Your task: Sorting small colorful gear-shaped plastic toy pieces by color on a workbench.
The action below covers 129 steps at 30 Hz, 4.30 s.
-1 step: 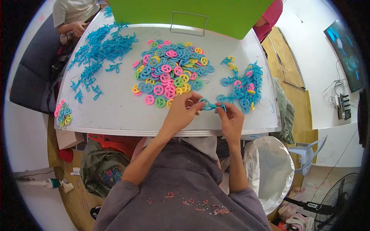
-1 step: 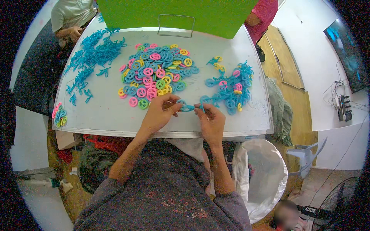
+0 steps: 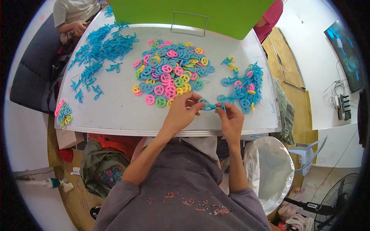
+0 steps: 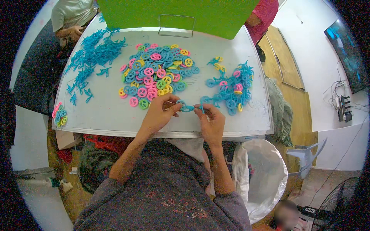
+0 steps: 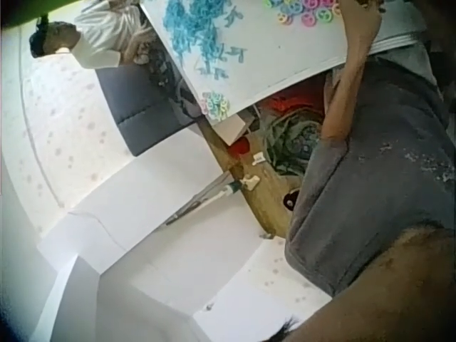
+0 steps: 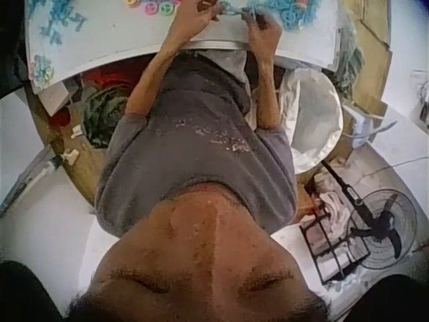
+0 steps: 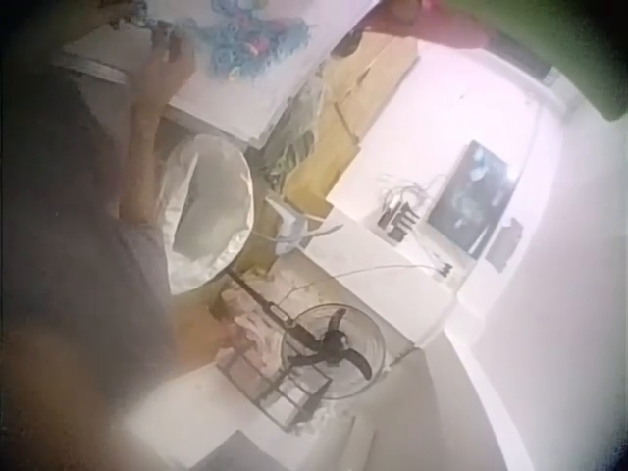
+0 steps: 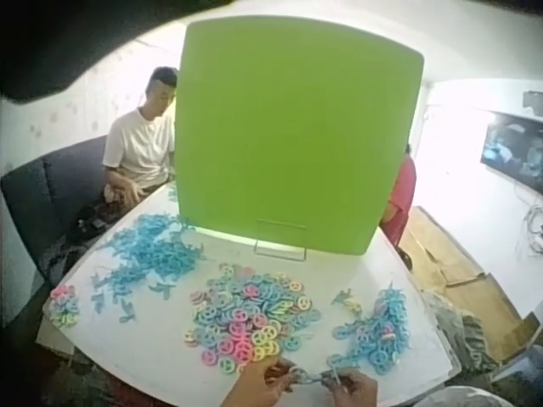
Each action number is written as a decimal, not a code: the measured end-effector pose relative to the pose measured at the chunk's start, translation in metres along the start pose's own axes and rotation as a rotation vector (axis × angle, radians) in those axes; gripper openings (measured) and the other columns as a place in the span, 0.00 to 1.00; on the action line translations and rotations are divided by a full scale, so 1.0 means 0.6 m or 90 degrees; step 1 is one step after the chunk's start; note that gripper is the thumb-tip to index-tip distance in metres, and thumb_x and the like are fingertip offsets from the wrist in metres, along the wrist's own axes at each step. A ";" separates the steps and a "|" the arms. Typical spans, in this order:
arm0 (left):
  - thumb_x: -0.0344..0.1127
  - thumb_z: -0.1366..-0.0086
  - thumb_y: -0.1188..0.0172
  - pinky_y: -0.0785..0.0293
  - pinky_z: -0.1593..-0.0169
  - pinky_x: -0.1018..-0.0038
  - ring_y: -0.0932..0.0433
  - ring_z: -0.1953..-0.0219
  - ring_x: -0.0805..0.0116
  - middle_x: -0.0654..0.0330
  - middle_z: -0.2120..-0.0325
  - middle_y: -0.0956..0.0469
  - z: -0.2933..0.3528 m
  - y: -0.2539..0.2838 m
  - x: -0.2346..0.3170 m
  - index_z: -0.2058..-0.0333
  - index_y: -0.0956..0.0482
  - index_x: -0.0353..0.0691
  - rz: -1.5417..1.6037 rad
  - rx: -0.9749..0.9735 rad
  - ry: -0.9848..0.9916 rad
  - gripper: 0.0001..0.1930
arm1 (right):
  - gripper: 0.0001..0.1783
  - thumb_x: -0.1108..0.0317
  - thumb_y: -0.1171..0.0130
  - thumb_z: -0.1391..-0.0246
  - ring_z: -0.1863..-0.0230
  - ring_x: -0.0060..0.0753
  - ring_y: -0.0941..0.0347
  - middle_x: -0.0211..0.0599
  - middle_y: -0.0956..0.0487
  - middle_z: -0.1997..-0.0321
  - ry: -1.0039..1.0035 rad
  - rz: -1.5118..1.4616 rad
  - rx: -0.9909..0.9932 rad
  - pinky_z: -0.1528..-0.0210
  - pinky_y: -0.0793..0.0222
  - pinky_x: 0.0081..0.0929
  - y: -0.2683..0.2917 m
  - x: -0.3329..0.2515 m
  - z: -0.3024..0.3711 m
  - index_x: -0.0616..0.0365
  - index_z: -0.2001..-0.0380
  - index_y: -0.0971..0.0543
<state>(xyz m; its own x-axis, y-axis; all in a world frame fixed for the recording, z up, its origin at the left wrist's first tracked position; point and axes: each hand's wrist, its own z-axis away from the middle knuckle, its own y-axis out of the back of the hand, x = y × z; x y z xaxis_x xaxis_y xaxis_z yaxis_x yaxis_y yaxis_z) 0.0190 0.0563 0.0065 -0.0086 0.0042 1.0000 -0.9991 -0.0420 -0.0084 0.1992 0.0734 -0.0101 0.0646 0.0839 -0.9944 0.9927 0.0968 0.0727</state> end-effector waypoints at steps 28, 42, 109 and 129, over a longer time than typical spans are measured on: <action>0.24 0.36 0.46 0.20 0.63 0.77 0.20 0.66 0.72 0.56 0.67 0.20 0.000 0.007 -0.008 0.58 0.20 0.33 0.108 0.048 -0.021 0.10 | 0.10 0.64 0.40 0.42 0.71 0.16 0.26 0.31 0.19 0.69 -0.229 -0.059 -0.157 0.67 0.30 0.16 -0.016 -0.018 -0.017 0.60 0.65 0.20; 0.24 0.33 0.51 0.20 0.55 0.73 0.21 0.61 0.70 0.55 0.58 0.23 0.037 -0.013 -0.016 0.58 0.26 0.28 0.197 0.181 -0.047 0.08 | 0.11 0.64 0.40 0.42 0.72 0.23 0.27 0.31 0.23 0.73 -0.328 -0.296 -0.094 0.63 0.24 0.25 -0.060 -0.021 -0.012 0.62 0.71 0.22; 0.26 0.32 0.52 0.29 0.70 0.81 0.24 0.70 0.76 0.60 0.64 0.21 0.065 0.048 0.015 0.54 0.25 0.34 -0.026 0.223 -0.044 0.11 | 0.20 0.82 0.43 0.48 0.53 0.24 0.26 0.40 0.21 0.54 -0.025 0.098 0.092 0.50 0.29 0.21 0.108 0.026 0.032 0.68 0.50 0.24; 0.26 0.48 0.36 0.28 0.60 0.69 0.24 0.65 0.59 0.55 0.66 0.25 0.024 -0.095 -0.049 0.58 0.22 0.38 -0.235 0.043 -0.191 0.16 | 0.17 0.81 0.47 0.44 0.47 0.30 0.28 0.42 0.23 0.48 -0.027 -0.062 0.068 0.44 0.32 0.26 0.085 0.013 0.047 0.68 0.49 0.27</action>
<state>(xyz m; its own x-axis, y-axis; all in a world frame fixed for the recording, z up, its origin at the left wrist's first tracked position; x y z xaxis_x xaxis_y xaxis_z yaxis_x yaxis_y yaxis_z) 0.0768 0.0445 -0.0225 0.3684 -0.2565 0.8936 -0.9281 -0.1568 0.3377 0.2529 0.0511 -0.0164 -0.0297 0.0371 -0.9989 0.9995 -0.0037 -0.0299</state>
